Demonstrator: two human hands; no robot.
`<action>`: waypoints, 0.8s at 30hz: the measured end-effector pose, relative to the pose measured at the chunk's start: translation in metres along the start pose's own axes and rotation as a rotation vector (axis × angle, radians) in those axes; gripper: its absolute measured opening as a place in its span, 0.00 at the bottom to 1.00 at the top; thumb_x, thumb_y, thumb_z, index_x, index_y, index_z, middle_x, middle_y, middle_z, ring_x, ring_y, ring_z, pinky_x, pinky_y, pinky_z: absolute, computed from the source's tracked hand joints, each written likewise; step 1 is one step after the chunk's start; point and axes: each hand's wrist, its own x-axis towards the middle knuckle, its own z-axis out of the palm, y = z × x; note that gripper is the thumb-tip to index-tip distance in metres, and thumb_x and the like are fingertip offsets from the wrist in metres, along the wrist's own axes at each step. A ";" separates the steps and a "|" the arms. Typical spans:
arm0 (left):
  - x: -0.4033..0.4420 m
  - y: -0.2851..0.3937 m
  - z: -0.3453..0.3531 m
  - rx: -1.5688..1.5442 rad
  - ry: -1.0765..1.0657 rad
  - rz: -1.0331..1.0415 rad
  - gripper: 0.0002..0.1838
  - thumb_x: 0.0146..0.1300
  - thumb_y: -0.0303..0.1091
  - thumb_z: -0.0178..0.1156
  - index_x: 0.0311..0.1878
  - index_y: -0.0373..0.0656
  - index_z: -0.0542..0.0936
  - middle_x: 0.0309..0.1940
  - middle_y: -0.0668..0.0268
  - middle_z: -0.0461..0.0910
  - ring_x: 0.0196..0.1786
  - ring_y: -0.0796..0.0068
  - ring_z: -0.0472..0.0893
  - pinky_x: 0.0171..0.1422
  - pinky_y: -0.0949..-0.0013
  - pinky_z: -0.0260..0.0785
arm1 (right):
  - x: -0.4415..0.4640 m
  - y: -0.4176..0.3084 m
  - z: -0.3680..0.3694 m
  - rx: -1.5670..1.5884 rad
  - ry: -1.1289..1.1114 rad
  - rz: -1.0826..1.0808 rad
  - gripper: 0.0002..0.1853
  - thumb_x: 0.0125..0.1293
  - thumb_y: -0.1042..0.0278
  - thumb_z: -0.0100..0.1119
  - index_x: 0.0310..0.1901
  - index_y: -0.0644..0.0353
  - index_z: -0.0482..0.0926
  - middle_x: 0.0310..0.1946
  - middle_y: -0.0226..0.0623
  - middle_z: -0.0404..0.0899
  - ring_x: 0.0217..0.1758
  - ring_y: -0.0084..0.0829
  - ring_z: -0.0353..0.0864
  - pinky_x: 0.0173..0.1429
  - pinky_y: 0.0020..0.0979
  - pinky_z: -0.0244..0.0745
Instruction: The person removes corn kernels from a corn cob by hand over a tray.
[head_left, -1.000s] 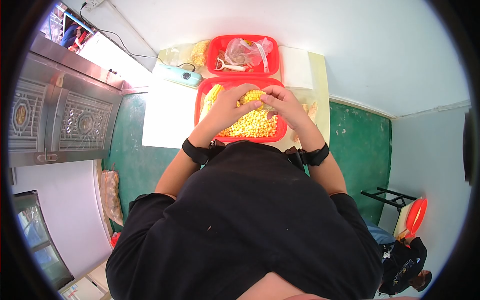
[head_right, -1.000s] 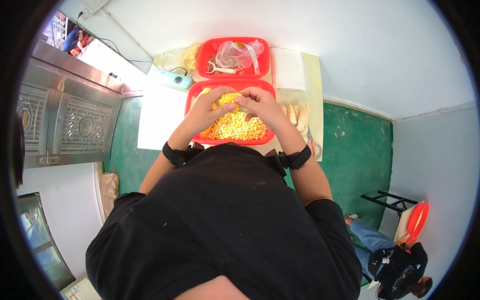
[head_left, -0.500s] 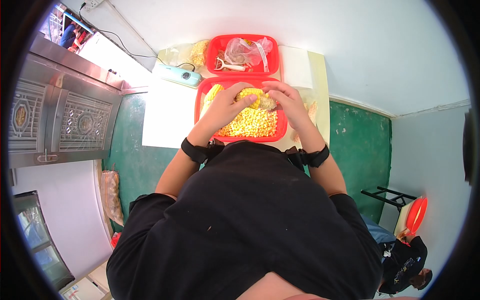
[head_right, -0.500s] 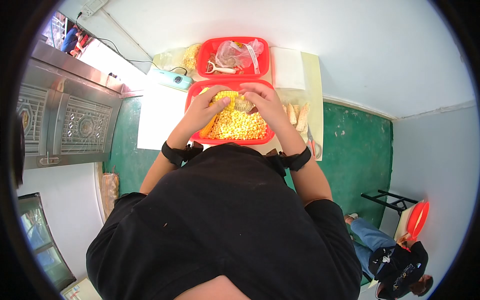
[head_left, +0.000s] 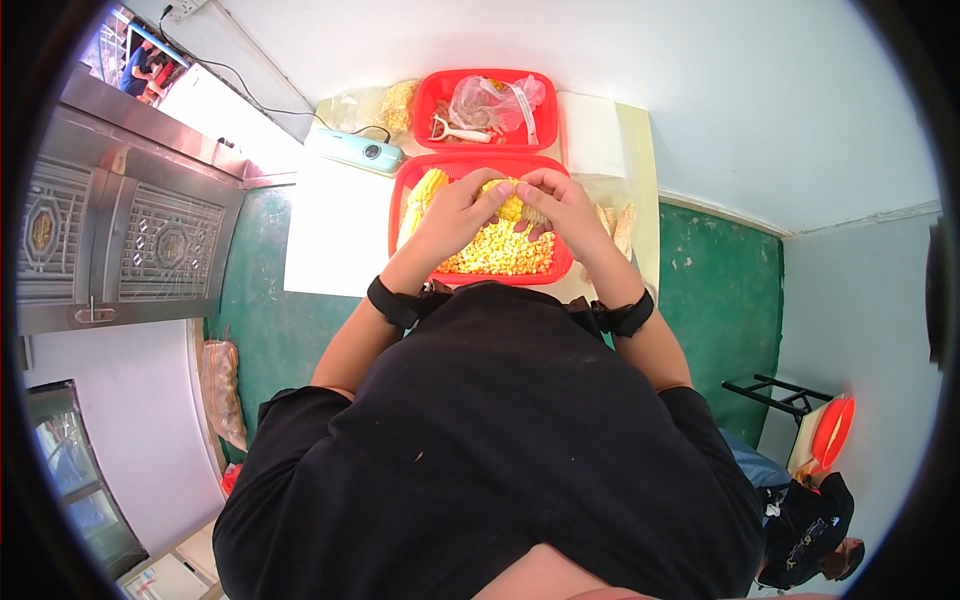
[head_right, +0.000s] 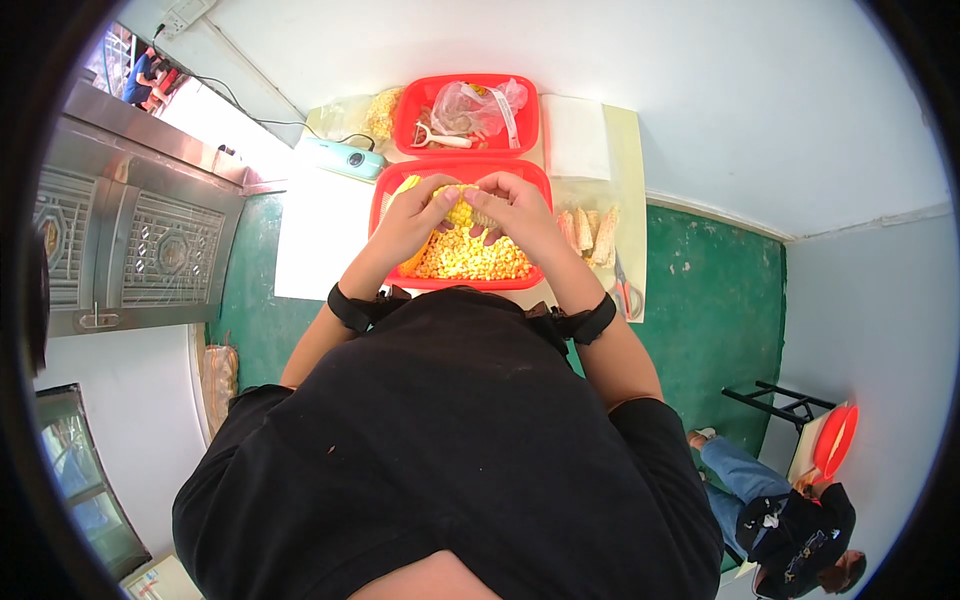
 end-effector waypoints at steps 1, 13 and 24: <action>0.000 0.000 0.000 0.029 0.001 0.009 0.21 0.74 0.47 0.51 0.55 0.36 0.75 0.40 0.63 0.78 0.40 0.78 0.79 0.44 0.73 0.75 | 0.000 0.001 -0.001 0.038 -0.004 0.005 0.17 0.67 0.58 0.64 0.48 0.62 0.77 0.39 0.33 0.80 0.33 0.26 0.85 0.29 0.23 0.78; 0.002 -0.001 0.001 0.106 -0.004 0.042 0.19 0.75 0.47 0.50 0.52 0.38 0.76 0.38 0.65 0.78 0.38 0.79 0.78 0.43 0.72 0.73 | -0.002 0.001 -0.008 0.109 -0.035 0.036 0.14 0.68 0.63 0.60 0.51 0.60 0.76 0.41 0.32 0.81 0.39 0.30 0.86 0.32 0.27 0.80; 0.002 0.007 0.001 0.128 0.014 0.047 0.19 0.74 0.47 0.50 0.49 0.37 0.76 0.34 0.65 0.78 0.35 0.79 0.78 0.41 0.72 0.72 | -0.004 -0.004 -0.005 0.036 -0.117 0.016 0.17 0.69 0.62 0.60 0.54 0.61 0.73 0.45 0.34 0.79 0.40 0.31 0.85 0.32 0.25 0.80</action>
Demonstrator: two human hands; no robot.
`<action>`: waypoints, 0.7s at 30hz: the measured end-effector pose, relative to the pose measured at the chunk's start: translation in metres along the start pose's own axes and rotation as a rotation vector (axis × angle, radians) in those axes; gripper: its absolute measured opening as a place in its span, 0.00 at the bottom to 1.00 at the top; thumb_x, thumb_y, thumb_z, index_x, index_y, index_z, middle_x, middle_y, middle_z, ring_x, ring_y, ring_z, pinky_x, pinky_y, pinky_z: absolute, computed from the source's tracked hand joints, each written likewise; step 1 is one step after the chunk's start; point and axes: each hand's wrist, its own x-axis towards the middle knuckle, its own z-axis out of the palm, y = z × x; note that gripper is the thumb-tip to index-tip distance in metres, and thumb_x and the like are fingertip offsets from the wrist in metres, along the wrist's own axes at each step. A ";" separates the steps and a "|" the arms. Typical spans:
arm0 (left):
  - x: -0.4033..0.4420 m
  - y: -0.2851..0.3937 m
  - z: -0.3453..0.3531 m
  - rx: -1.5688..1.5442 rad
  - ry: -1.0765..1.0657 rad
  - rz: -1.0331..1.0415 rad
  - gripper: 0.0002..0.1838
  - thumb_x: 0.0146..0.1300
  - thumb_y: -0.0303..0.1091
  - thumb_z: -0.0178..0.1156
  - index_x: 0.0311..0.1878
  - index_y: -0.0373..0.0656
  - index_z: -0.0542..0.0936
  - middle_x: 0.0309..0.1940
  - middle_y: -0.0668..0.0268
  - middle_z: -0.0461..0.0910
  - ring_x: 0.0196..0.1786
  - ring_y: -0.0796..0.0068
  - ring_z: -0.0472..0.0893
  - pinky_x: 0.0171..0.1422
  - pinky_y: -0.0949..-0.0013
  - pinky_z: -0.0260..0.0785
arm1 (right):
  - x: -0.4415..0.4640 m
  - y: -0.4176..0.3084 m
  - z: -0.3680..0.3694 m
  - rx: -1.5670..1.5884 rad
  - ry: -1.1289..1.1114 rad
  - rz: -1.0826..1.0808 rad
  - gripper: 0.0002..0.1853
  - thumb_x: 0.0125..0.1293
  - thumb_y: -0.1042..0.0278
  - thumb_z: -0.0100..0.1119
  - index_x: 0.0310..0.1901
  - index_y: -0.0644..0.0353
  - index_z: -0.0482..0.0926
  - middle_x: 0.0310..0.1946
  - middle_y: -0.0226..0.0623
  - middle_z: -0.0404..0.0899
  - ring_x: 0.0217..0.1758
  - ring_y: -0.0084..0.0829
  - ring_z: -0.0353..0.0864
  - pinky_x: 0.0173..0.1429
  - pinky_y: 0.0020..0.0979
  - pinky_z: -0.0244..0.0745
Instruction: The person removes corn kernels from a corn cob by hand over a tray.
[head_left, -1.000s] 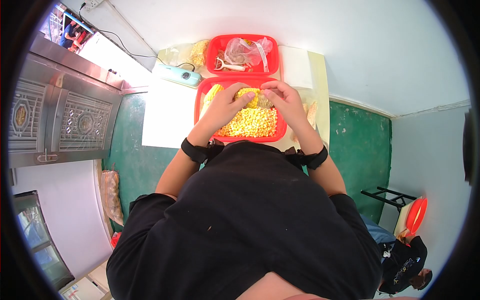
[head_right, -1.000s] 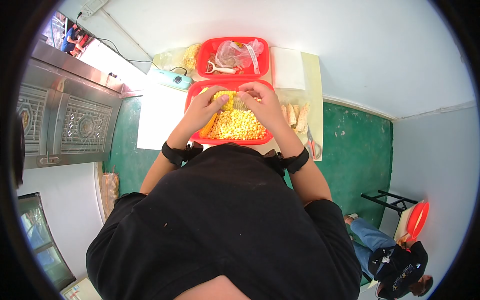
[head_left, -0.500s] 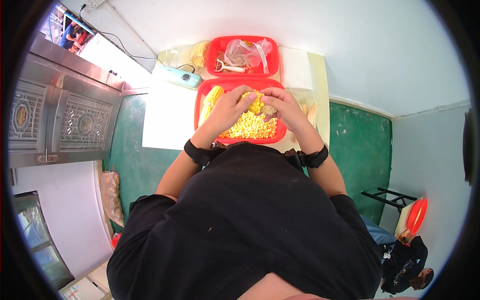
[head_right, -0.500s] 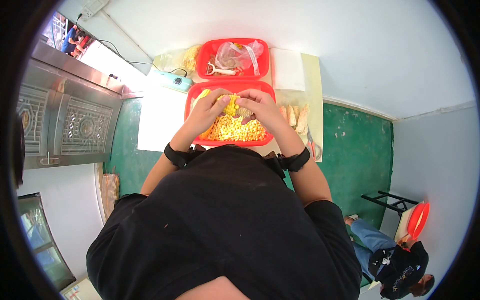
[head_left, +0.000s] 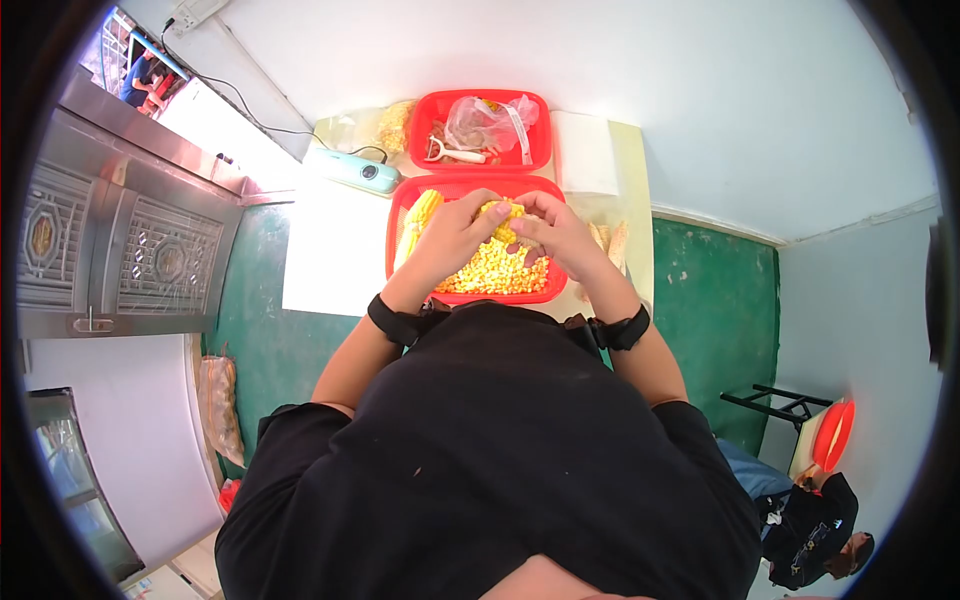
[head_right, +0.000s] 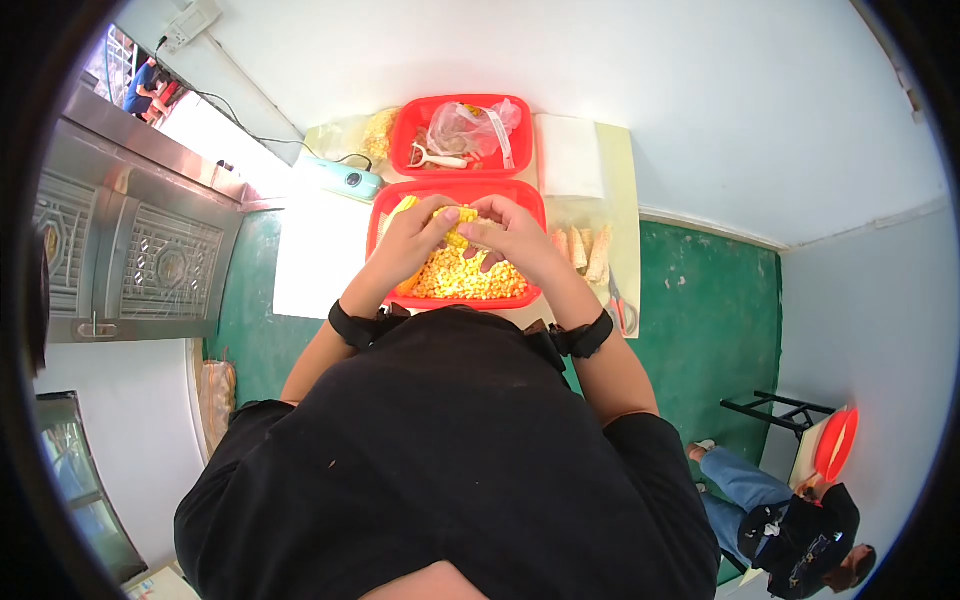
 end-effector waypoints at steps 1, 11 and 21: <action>0.000 0.000 0.001 -0.024 0.022 -0.003 0.20 0.74 0.47 0.51 0.48 0.36 0.77 0.31 0.64 0.78 0.33 0.77 0.78 0.40 0.71 0.72 | 0.001 0.001 0.000 -0.003 -0.001 -0.012 0.17 0.68 0.62 0.62 0.53 0.62 0.74 0.44 0.34 0.79 0.40 0.30 0.85 0.32 0.25 0.80; 0.002 -0.009 0.001 -0.081 0.051 -0.100 0.22 0.74 0.49 0.50 0.47 0.36 0.77 0.30 0.66 0.77 0.30 0.80 0.77 0.37 0.74 0.71 | 0.003 0.008 -0.004 -0.140 0.109 -0.088 0.17 0.66 0.62 0.64 0.52 0.60 0.77 0.43 0.32 0.79 0.45 0.28 0.83 0.38 0.27 0.80; 0.004 -0.019 0.007 0.035 0.174 -0.147 0.27 0.71 0.55 0.52 0.37 0.35 0.79 0.19 0.62 0.76 0.25 0.74 0.77 0.31 0.67 0.67 | -0.004 0.008 0.004 -1.074 0.395 -0.623 0.07 0.61 0.71 0.63 0.40 0.60 0.82 0.38 0.39 0.81 0.42 0.40 0.81 0.45 0.31 0.76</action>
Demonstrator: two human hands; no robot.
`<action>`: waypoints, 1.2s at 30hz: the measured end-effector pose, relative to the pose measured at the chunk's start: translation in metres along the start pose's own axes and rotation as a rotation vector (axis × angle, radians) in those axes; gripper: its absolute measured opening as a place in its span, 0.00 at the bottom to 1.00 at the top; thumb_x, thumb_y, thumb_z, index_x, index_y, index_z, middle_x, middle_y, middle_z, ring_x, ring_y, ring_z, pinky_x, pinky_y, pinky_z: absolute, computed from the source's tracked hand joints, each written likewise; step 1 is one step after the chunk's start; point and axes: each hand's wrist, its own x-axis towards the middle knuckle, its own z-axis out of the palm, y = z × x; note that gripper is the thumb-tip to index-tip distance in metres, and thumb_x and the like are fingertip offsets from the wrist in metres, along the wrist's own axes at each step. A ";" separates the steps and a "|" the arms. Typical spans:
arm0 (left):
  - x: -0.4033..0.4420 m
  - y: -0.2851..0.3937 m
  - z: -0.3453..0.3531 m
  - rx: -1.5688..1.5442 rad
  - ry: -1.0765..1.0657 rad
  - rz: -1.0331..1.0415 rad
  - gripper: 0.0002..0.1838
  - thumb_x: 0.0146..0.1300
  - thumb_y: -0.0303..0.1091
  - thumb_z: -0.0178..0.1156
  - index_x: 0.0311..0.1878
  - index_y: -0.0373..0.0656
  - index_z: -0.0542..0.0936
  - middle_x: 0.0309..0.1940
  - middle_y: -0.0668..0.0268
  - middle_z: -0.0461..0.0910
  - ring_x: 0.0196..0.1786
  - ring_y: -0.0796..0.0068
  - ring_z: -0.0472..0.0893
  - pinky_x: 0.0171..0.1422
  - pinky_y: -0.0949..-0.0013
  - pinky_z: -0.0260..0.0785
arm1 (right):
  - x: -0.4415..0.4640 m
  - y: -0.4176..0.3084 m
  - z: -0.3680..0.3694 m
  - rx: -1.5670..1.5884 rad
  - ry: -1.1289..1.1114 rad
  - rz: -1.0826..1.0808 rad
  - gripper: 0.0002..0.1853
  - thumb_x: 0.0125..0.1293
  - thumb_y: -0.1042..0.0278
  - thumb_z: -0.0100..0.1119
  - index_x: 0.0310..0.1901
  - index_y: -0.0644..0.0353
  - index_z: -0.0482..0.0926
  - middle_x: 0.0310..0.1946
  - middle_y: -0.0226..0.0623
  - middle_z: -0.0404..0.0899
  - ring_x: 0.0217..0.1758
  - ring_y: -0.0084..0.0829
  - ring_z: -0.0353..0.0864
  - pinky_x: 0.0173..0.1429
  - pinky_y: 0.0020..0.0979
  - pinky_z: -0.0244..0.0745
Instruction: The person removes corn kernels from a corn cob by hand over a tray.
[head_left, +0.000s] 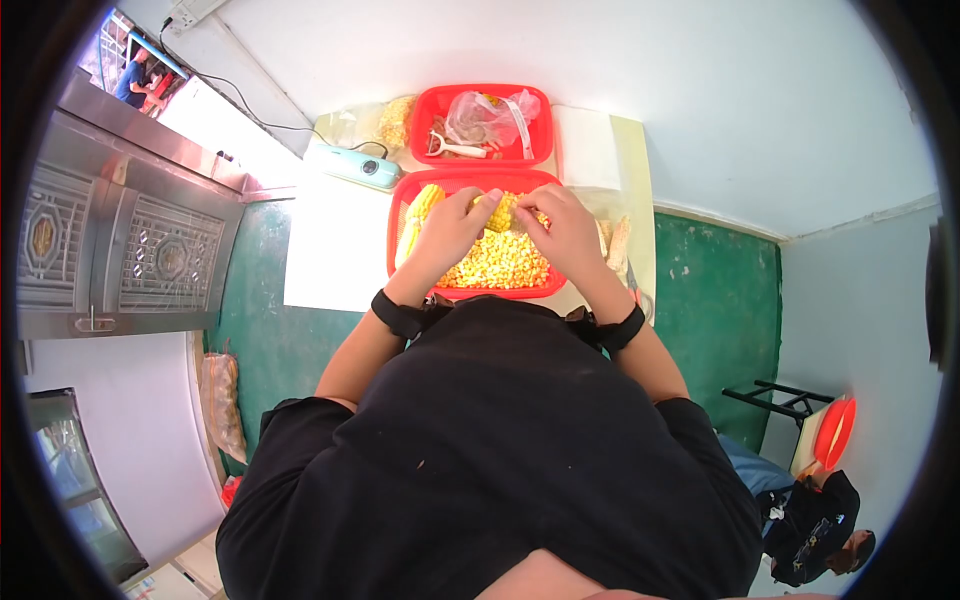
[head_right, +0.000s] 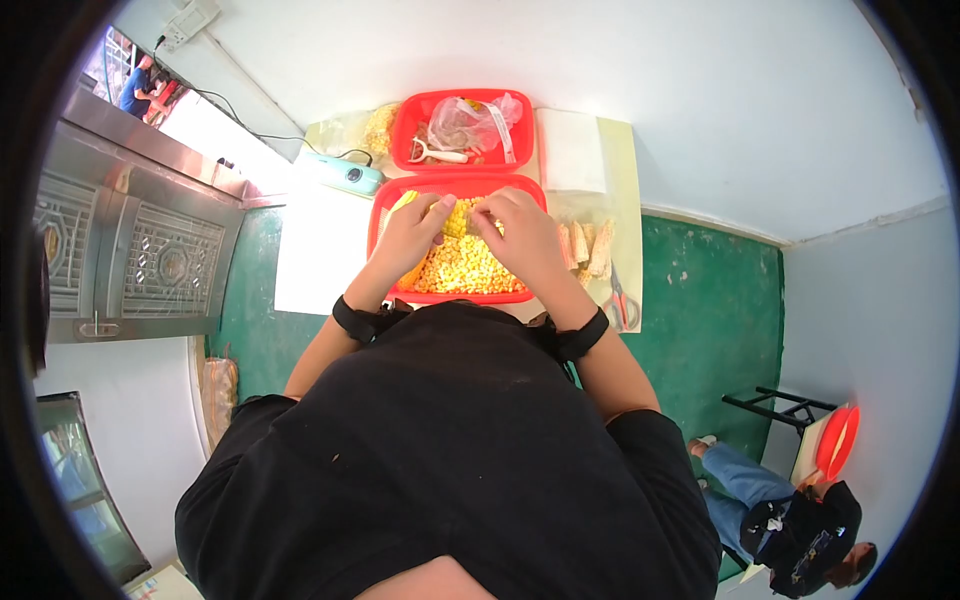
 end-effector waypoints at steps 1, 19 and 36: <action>0.000 0.000 0.001 -0.014 0.006 -0.019 0.27 0.71 0.55 0.52 0.37 0.35 0.79 0.19 0.62 0.76 0.25 0.74 0.77 0.31 0.68 0.67 | 0.000 0.001 0.001 0.026 0.006 0.080 0.07 0.61 0.70 0.62 0.39 0.61 0.81 0.38 0.39 0.81 0.42 0.40 0.81 0.45 0.32 0.76; -0.001 0.008 -0.005 -0.154 -0.078 -0.096 0.27 0.73 0.55 0.50 0.43 0.35 0.80 0.25 0.68 0.77 0.25 0.82 0.77 0.29 0.78 0.69 | 0.009 0.006 0.007 0.862 -0.292 0.551 0.24 0.67 0.58 0.64 0.58 0.67 0.76 0.46 0.40 0.82 0.40 0.26 0.86 0.35 0.24 0.81; 0.002 0.009 -0.008 -0.141 -0.062 -0.164 0.29 0.72 0.57 0.50 0.37 0.34 0.80 0.21 0.66 0.76 0.23 0.80 0.77 0.27 0.77 0.68 | 0.000 -0.018 -0.006 -0.047 0.060 -0.172 0.14 0.57 0.68 0.68 0.46 0.54 0.84 0.41 0.32 0.81 0.50 0.34 0.80 0.51 0.33 0.77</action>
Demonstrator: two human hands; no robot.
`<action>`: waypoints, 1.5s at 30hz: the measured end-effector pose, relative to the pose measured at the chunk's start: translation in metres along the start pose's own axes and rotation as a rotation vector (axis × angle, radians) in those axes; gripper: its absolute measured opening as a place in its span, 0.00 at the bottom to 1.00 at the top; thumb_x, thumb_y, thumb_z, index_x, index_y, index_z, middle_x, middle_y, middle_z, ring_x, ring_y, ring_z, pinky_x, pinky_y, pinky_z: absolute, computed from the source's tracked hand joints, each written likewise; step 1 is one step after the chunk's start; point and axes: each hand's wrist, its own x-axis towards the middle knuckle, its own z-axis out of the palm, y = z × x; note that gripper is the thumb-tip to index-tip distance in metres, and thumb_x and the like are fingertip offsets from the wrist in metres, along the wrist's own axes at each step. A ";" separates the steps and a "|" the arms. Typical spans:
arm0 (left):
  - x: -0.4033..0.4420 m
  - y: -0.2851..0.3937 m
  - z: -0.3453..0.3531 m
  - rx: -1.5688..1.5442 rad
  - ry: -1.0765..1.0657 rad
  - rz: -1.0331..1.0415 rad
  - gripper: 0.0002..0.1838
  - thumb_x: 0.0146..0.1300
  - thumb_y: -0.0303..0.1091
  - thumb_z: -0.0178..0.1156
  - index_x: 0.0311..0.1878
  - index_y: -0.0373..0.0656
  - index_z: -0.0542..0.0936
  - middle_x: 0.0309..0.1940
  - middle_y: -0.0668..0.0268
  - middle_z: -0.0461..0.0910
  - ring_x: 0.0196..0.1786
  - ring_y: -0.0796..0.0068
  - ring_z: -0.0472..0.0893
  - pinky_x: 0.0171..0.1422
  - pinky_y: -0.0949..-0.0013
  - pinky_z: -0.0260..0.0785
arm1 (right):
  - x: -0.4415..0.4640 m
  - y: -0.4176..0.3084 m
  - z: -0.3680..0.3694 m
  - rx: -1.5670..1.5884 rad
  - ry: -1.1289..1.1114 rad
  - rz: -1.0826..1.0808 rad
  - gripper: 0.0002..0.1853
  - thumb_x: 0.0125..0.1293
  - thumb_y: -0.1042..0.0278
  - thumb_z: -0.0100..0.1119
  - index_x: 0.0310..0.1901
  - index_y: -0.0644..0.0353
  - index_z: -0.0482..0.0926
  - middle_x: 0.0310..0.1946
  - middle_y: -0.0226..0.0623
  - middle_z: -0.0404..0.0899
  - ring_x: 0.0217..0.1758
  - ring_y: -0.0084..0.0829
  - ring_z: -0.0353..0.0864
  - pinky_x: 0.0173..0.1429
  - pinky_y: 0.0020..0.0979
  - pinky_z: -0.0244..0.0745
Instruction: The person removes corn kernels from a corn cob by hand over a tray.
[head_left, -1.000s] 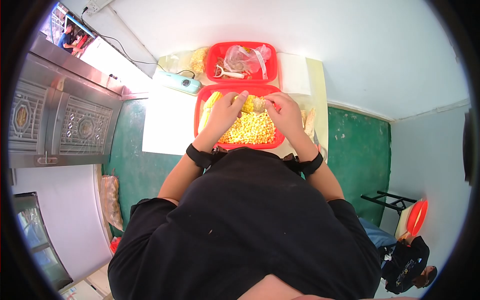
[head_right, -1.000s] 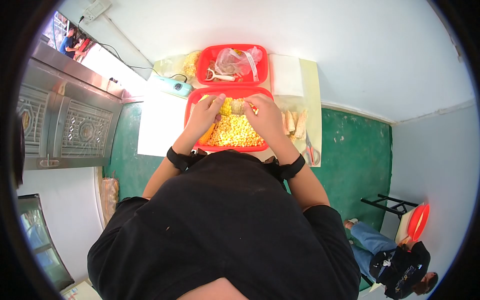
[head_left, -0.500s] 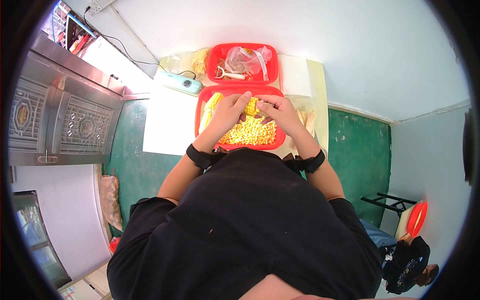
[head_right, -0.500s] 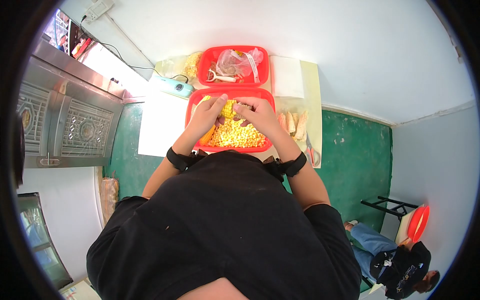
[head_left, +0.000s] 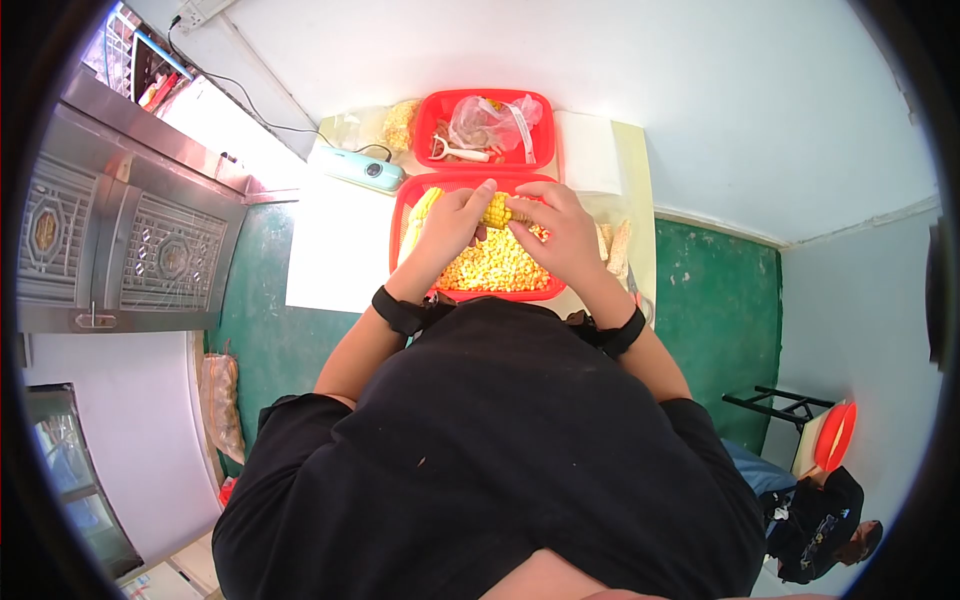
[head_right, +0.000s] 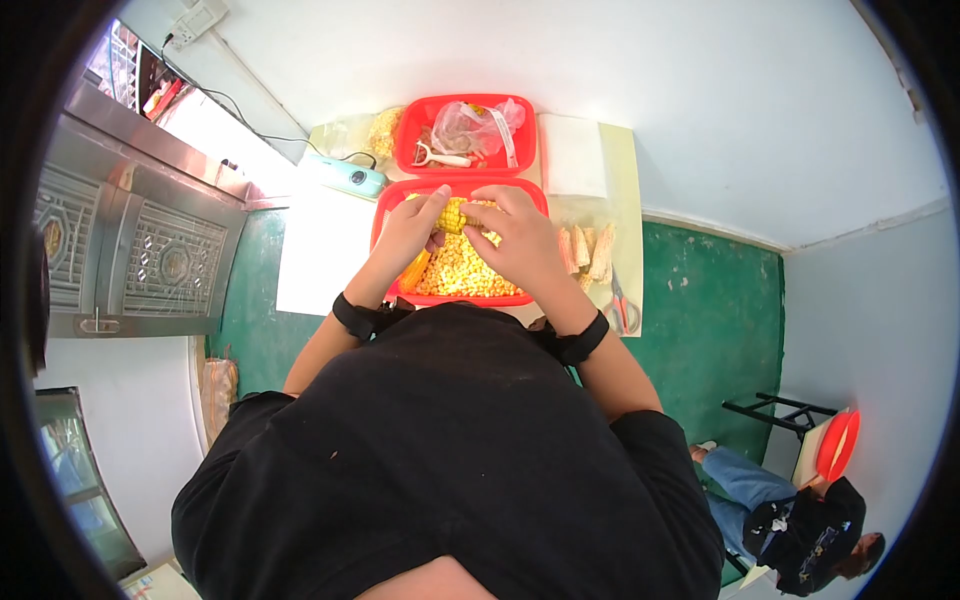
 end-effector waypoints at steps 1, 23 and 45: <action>0.000 0.000 0.000 0.003 0.006 0.004 0.29 0.72 0.57 0.50 0.36 0.35 0.80 0.21 0.66 0.76 0.23 0.80 0.77 0.27 0.76 0.68 | 0.000 0.001 0.003 0.014 -0.009 0.011 0.13 0.57 0.68 0.68 0.44 0.54 0.84 0.41 0.32 0.81 0.49 0.35 0.79 0.51 0.34 0.77; -0.004 -0.004 0.002 0.184 -0.067 0.030 0.30 0.72 0.57 0.50 0.34 0.34 0.80 0.17 0.66 0.74 0.20 0.79 0.75 0.26 0.74 0.67 | 0.001 0.016 -0.002 0.297 -0.305 0.260 0.08 0.61 0.66 0.63 0.36 0.61 0.79 0.34 0.36 0.76 0.39 0.35 0.79 0.43 0.34 0.74; -0.004 0.003 -0.001 0.048 0.014 -0.015 0.28 0.71 0.57 0.50 0.34 0.36 0.79 0.20 0.66 0.75 0.22 0.81 0.76 0.26 0.76 0.66 | 0.002 0.016 0.013 0.407 -0.155 0.256 0.10 0.59 0.66 0.68 0.39 0.60 0.83 0.41 0.34 0.82 0.43 0.33 0.81 0.47 0.31 0.75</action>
